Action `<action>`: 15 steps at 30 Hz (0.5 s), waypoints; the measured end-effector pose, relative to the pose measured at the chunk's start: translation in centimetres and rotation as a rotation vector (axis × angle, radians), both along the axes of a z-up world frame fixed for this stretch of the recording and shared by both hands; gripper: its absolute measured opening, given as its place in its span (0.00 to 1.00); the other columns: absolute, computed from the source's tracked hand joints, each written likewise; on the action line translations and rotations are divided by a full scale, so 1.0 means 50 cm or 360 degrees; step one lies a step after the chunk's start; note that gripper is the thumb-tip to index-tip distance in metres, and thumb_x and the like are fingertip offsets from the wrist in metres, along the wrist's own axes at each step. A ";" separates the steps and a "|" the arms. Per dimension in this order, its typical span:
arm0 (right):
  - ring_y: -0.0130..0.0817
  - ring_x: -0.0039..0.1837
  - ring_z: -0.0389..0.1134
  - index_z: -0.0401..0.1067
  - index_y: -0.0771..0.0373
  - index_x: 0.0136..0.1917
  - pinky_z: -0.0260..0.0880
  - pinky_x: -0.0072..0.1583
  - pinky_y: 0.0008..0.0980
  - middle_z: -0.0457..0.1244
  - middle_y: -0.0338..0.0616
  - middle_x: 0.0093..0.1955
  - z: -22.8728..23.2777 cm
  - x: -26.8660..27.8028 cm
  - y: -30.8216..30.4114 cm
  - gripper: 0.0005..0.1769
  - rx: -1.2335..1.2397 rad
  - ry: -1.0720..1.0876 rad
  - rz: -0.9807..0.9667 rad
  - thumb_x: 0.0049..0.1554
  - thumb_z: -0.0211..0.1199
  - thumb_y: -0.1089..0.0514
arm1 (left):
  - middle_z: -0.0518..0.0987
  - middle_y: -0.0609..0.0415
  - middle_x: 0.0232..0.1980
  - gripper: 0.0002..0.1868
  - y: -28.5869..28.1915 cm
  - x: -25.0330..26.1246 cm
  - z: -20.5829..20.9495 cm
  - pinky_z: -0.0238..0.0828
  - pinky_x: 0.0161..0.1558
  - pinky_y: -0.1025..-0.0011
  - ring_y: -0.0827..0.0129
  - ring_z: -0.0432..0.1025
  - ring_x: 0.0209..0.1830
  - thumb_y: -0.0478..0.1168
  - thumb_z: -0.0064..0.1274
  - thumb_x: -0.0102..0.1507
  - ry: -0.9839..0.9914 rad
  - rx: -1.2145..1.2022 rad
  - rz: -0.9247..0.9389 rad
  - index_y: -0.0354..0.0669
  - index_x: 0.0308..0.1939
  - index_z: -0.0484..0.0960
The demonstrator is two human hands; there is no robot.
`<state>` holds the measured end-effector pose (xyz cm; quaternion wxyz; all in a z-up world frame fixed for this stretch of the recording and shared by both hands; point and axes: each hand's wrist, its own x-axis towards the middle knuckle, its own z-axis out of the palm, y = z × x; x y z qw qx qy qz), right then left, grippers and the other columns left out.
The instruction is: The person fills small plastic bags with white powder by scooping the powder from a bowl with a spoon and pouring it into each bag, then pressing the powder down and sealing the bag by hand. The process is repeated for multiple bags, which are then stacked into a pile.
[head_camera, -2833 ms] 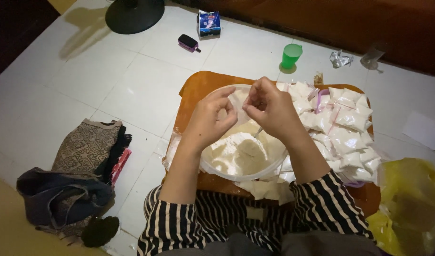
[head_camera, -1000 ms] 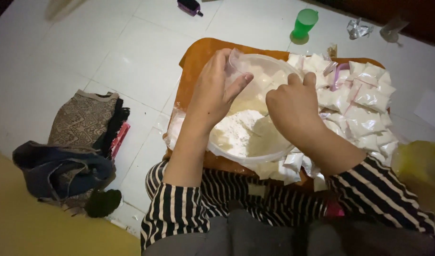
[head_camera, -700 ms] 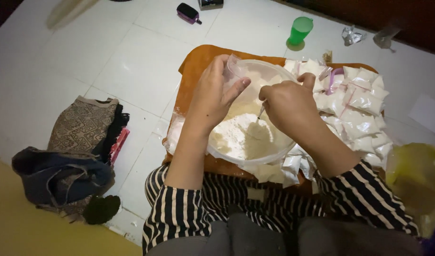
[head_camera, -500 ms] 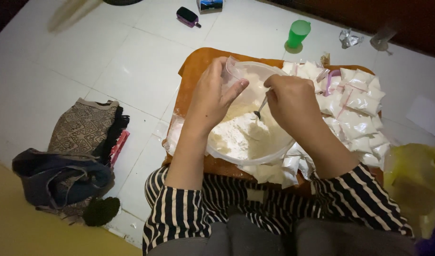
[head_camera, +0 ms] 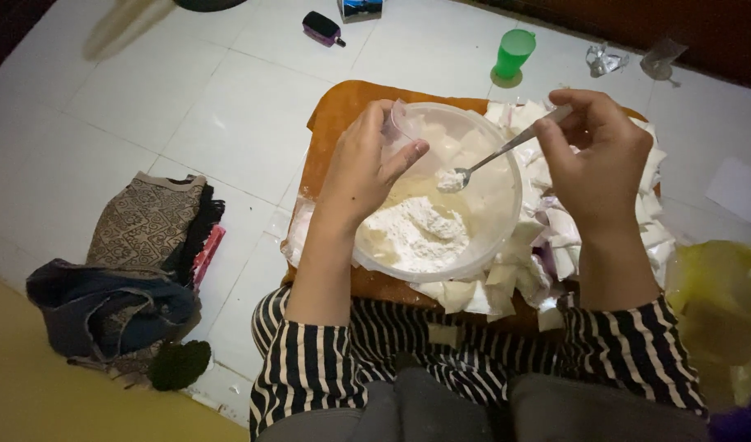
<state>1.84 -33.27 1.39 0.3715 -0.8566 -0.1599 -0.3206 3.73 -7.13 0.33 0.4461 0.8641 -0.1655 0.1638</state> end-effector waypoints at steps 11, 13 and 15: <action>0.34 0.40 0.61 0.74 0.84 0.61 0.63 0.44 0.28 0.67 0.56 0.44 -0.005 -0.011 -0.015 0.13 0.0182 -0.0046 0.0009 0.63 0.66 0.80 | 0.82 0.51 0.46 0.26 -0.002 0.007 -0.009 0.62 0.55 0.61 0.63 0.76 0.44 0.54 0.60 0.59 0.0039 0.0271 -0.0063 0.39 0.51 0.76; 0.33 0.40 0.60 0.74 0.83 0.61 0.61 0.44 0.27 0.66 0.54 0.43 -0.006 -0.011 -0.015 0.13 0.0191 -0.0049 -0.0019 0.64 0.67 0.80 | 0.83 0.52 0.45 0.27 -0.001 0.010 -0.015 0.61 0.55 0.61 0.63 0.76 0.44 0.55 0.60 0.59 0.0048 0.0309 -0.0062 0.39 0.51 0.77; 0.34 0.39 0.60 0.73 0.84 0.62 0.62 0.44 0.28 0.65 0.54 0.43 -0.008 -0.007 -0.017 0.13 0.0229 -0.0042 -0.0006 0.64 0.65 0.80 | 0.84 0.49 0.48 0.28 0.000 0.014 -0.019 0.59 0.57 0.60 0.63 0.78 0.45 0.55 0.61 0.58 0.0054 0.0345 -0.0088 0.38 0.52 0.77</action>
